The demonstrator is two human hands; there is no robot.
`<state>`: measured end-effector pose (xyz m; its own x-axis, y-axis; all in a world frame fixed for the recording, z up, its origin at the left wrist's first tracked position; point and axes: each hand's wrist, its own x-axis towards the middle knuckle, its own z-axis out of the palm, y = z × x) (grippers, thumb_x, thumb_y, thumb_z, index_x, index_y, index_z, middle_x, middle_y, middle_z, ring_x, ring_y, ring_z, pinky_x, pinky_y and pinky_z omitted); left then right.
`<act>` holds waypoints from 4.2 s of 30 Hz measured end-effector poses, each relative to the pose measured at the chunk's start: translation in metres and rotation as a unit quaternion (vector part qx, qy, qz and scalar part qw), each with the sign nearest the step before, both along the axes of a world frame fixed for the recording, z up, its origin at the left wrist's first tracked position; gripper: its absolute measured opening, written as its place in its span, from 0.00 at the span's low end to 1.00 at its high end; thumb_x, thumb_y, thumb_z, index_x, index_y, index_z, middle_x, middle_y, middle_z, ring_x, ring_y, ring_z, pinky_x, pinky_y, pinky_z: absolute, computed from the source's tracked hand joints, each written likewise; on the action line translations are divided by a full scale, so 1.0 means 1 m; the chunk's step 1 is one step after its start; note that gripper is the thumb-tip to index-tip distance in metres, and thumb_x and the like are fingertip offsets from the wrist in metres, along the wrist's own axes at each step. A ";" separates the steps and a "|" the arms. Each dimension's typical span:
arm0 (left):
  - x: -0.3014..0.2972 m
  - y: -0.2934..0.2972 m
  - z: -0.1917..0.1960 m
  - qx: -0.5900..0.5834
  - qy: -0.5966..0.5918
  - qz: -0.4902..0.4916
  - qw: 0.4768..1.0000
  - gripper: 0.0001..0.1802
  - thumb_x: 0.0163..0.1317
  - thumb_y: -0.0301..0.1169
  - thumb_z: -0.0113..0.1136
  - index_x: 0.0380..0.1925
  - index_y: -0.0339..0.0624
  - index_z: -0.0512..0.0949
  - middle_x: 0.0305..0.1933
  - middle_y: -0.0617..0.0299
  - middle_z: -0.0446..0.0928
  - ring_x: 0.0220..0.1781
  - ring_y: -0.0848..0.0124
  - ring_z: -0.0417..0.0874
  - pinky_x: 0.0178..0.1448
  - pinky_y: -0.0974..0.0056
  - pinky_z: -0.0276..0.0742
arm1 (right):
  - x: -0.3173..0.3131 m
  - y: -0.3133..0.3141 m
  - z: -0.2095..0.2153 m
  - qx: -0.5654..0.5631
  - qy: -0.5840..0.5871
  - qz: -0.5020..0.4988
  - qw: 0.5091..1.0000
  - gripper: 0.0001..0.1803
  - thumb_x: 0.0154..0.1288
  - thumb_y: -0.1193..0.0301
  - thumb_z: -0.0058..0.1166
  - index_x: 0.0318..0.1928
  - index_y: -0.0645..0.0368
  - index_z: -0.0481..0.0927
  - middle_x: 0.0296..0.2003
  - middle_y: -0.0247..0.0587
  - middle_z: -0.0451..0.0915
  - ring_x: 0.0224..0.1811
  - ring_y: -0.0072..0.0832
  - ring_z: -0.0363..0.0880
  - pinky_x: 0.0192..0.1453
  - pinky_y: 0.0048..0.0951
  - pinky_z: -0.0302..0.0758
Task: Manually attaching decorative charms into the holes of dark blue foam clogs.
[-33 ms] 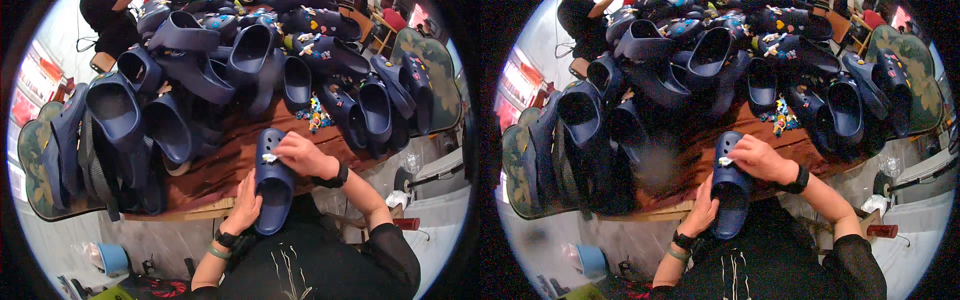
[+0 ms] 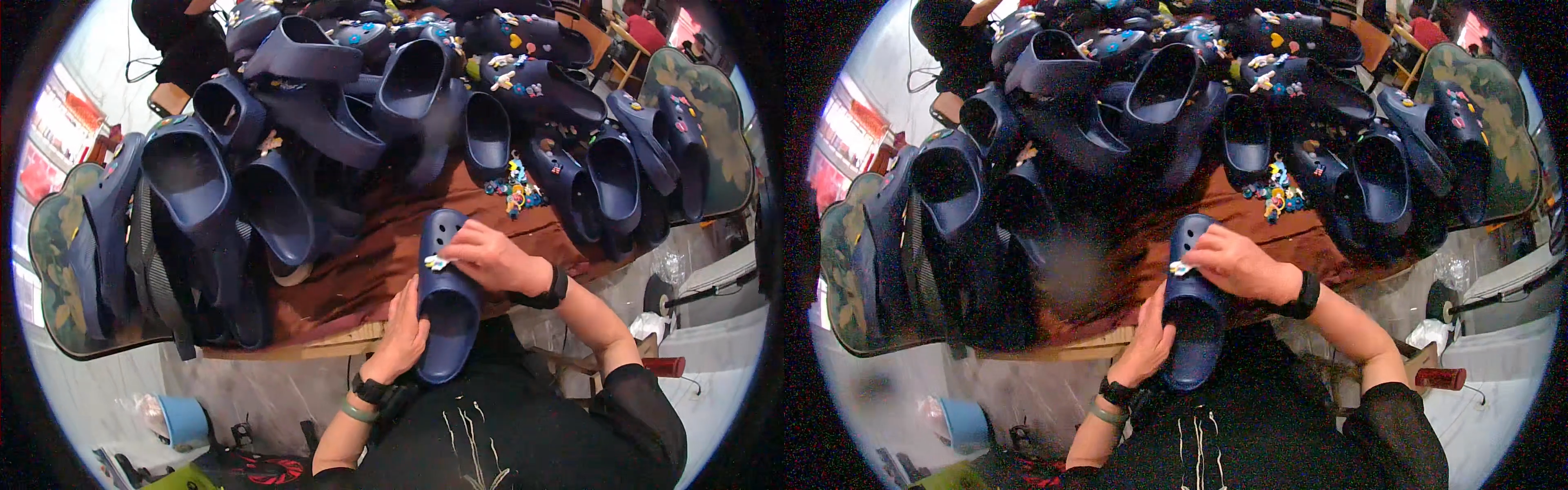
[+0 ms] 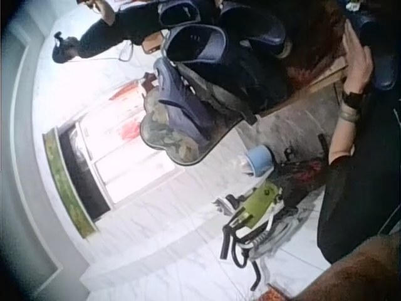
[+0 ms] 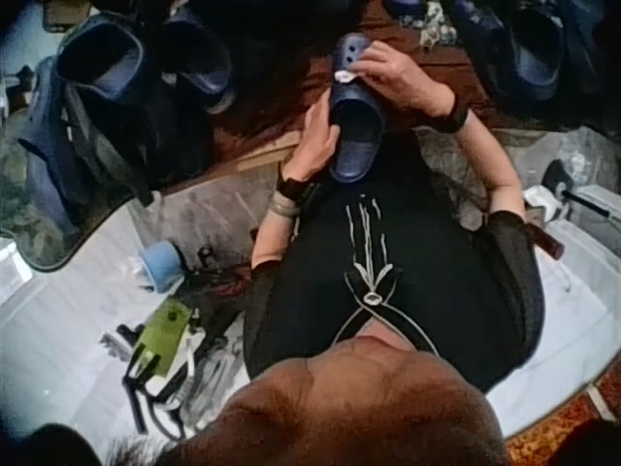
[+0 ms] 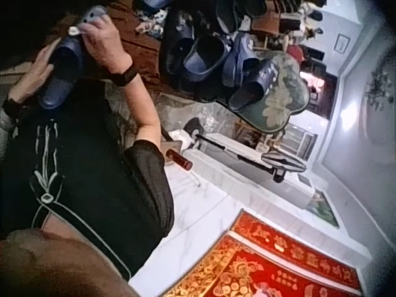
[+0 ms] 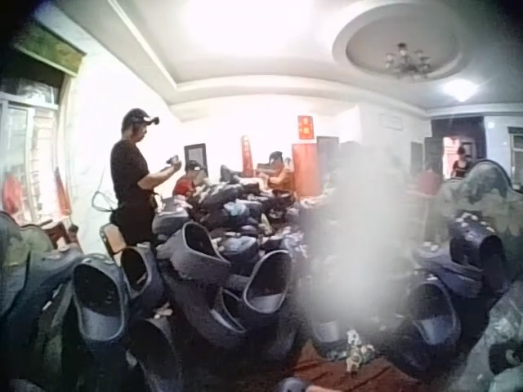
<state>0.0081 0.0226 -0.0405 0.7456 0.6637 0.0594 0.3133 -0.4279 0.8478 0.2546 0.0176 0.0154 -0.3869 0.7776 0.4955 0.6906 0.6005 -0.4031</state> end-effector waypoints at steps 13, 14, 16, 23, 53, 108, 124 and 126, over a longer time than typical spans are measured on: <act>0.003 -0.005 -0.005 0.028 0.001 0.030 0.999 0.40 0.58 0.19 0.48 0.71 0.29 0.47 0.73 0.40 0.53 0.74 0.47 0.55 0.77 0.50 0.46 | -0.029 0.005 0.041 0.005 -0.355 0.054 0.933 0.09 0.53 0.69 0.55 0.36 0.56 0.81 0.35 0.32 0.76 0.45 0.30 0.72 0.47 0.30 0.69; 0.003 -0.004 -0.003 0.029 0.001 0.031 0.999 0.40 0.58 0.19 0.48 0.71 0.29 0.47 0.73 0.40 0.53 0.74 0.47 0.55 0.77 0.50 0.46 | -0.032 0.005 0.043 0.010 -0.392 0.060 0.918 0.08 0.53 0.68 0.55 0.33 0.56 0.81 0.35 0.32 0.76 0.45 0.30 0.72 0.46 0.30 0.69; 0.004 -0.003 0.002 0.038 -0.070 0.035 0.996 0.42 0.57 0.17 0.49 0.72 0.32 0.47 0.73 0.41 0.55 0.73 0.47 0.58 0.75 0.50 0.52 | -0.036 0.010 0.044 0.004 -0.385 0.059 0.921 0.07 0.53 0.68 0.56 0.32 0.55 0.81 0.34 0.32 0.76 0.44 0.31 0.72 0.46 0.31 0.69; 0.011 0.015 0.015 0.119 -0.066 -0.023 0.990 0.42 0.57 0.15 0.48 0.73 0.33 0.45 0.71 0.40 0.59 0.69 0.46 0.65 0.70 0.53 0.61 | -0.008 0.034 0.017 -0.110 -0.046 0.098 0.988 0.06 0.60 0.70 0.59 0.35 0.58 0.83 0.36 0.38 0.79 0.46 0.36 0.75 0.51 0.36 0.71; 0.012 0.003 0.014 0.022 0.012 0.028 0.999 0.44 0.56 0.13 0.44 0.73 0.37 0.42 0.68 0.37 0.60 0.70 0.43 0.63 0.73 0.52 0.59 | -0.002 0.028 0.015 -0.023 -0.269 0.081 0.960 0.12 0.49 0.66 0.56 0.37 0.51 0.78 0.37 0.30 0.72 0.46 0.29 0.71 0.47 0.36 0.68; 0.031 0.043 0.033 0.108 -0.063 -0.085 0.989 0.44 0.46 0.05 0.41 0.69 0.38 0.60 0.73 0.47 0.58 0.76 0.51 0.57 0.77 0.56 0.54 | 0.085 0.012 -0.056 -0.125 0.127 -0.218 0.960 0.11 0.62 0.77 0.59 0.45 0.63 0.80 0.40 0.44 0.82 0.43 0.33 0.81 0.48 0.29 0.76; 0.031 0.044 0.033 0.104 -0.069 -0.094 0.988 0.45 0.45 0.05 0.40 0.69 0.37 0.59 0.74 0.48 0.57 0.77 0.53 0.55 0.77 0.56 0.53 | 0.024 0.025 -0.025 0.011 0.159 -0.113 0.981 0.04 0.61 0.77 0.59 0.36 0.63 0.81 0.34 0.42 0.82 0.38 0.33 0.82 0.43 0.31 0.78; 0.031 0.044 0.033 0.105 -0.070 -0.093 0.988 0.43 0.47 0.06 0.41 0.69 0.36 0.59 0.73 0.47 0.57 0.76 0.51 0.56 0.77 0.55 0.55 | 0.020 0.026 -0.024 0.086 0.049 -0.073 0.992 0.08 0.56 0.78 0.59 0.38 0.62 0.80 0.37 0.44 0.82 0.41 0.38 0.82 0.45 0.33 0.79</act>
